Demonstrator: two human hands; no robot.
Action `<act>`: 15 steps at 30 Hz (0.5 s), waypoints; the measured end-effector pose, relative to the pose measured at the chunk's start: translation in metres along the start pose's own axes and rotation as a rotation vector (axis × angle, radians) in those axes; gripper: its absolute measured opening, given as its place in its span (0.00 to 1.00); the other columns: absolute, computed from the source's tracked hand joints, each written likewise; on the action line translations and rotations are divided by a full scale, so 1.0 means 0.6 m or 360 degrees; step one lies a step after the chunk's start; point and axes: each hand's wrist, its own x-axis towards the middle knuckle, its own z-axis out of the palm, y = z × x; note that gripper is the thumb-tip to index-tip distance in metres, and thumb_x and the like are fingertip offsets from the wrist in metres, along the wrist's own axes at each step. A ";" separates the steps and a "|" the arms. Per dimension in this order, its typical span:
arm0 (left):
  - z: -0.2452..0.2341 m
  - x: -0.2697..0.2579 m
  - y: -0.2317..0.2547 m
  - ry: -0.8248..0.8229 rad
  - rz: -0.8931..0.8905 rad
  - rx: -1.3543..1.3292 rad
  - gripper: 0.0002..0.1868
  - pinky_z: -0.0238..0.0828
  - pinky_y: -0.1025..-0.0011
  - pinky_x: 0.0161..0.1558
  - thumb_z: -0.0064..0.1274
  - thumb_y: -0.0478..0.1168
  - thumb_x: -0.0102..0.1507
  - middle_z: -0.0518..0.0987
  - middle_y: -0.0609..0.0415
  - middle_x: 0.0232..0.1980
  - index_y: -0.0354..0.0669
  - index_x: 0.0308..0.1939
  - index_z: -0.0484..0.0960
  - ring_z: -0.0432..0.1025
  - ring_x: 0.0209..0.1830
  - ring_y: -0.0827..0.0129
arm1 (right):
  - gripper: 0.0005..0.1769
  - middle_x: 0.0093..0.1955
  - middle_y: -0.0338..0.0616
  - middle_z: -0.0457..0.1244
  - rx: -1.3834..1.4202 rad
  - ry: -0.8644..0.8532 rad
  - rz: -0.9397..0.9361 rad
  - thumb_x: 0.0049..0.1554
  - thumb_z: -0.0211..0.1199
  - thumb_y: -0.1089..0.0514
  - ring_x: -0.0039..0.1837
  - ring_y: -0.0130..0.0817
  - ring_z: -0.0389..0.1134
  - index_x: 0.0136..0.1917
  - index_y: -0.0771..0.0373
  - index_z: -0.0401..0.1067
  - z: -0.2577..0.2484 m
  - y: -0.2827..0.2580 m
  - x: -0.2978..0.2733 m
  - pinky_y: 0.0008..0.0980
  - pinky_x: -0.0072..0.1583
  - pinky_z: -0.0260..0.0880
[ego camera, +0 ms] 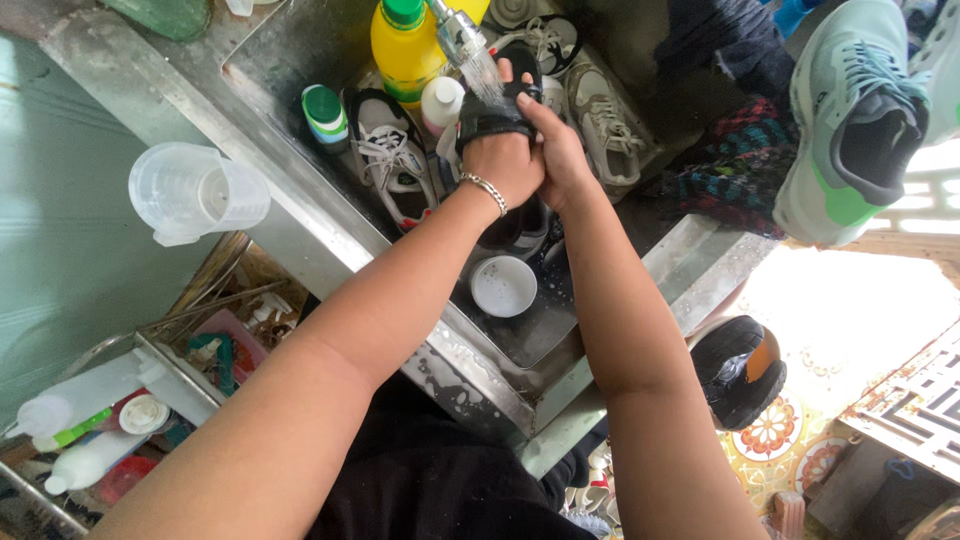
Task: The person cleans a pair of black slides using a brush and soap in a sink, rinsing them with a water sprayer.
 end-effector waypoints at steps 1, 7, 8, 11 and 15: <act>-0.005 0.005 -0.003 -0.0128 -0.0100 0.0049 0.19 0.72 0.46 0.48 0.48 0.50 0.64 0.82 0.36 0.46 0.41 0.50 0.82 0.77 0.43 0.41 | 0.22 0.58 0.48 0.69 0.0021 0.0010 -0.0083 0.61 0.62 0.49 0.59 0.39 0.71 0.62 0.65 0.69 -0.003 0.006 0.012 0.39 0.63 0.70; 0.012 -0.009 -0.013 0.0433 -0.0117 -0.0254 0.13 0.75 0.56 0.44 0.60 0.45 0.56 0.84 0.41 0.39 0.40 0.38 0.87 0.78 0.39 0.48 | 0.12 0.49 0.44 0.68 0.0102 0.0072 -0.0252 0.62 0.63 0.55 0.51 0.35 0.70 0.55 0.63 0.70 -0.023 0.027 0.050 0.38 0.56 0.72; 0.018 -0.013 -0.015 0.0574 -0.0167 -0.0422 0.12 0.77 0.61 0.44 0.61 0.44 0.56 0.84 0.43 0.39 0.40 0.38 0.88 0.79 0.39 0.52 | 0.12 0.49 0.44 0.68 0.0136 0.0062 -0.0261 0.62 0.64 0.55 0.50 0.34 0.70 0.55 0.63 0.70 -0.027 0.032 0.052 0.37 0.55 0.73; 0.030 -0.002 -0.028 0.0661 -0.0972 -0.1740 0.22 0.74 0.71 0.42 0.62 0.48 0.65 0.85 0.49 0.36 0.25 0.38 0.87 0.78 0.36 0.65 | 0.14 0.49 0.42 0.67 0.0103 0.0150 -0.0371 0.63 0.65 0.53 0.51 0.32 0.68 0.57 0.64 0.70 -0.029 0.045 0.060 0.36 0.54 0.71; 0.055 0.030 -0.060 0.0699 -0.1175 -0.2276 0.25 0.78 0.63 0.42 0.63 0.46 0.65 0.78 0.48 0.43 0.21 0.48 0.77 0.74 0.37 0.66 | 0.20 0.54 0.44 0.69 -0.0138 0.0417 -0.0354 0.63 0.62 0.49 0.54 0.32 0.69 0.61 0.64 0.69 -0.006 0.077 0.054 0.35 0.56 0.72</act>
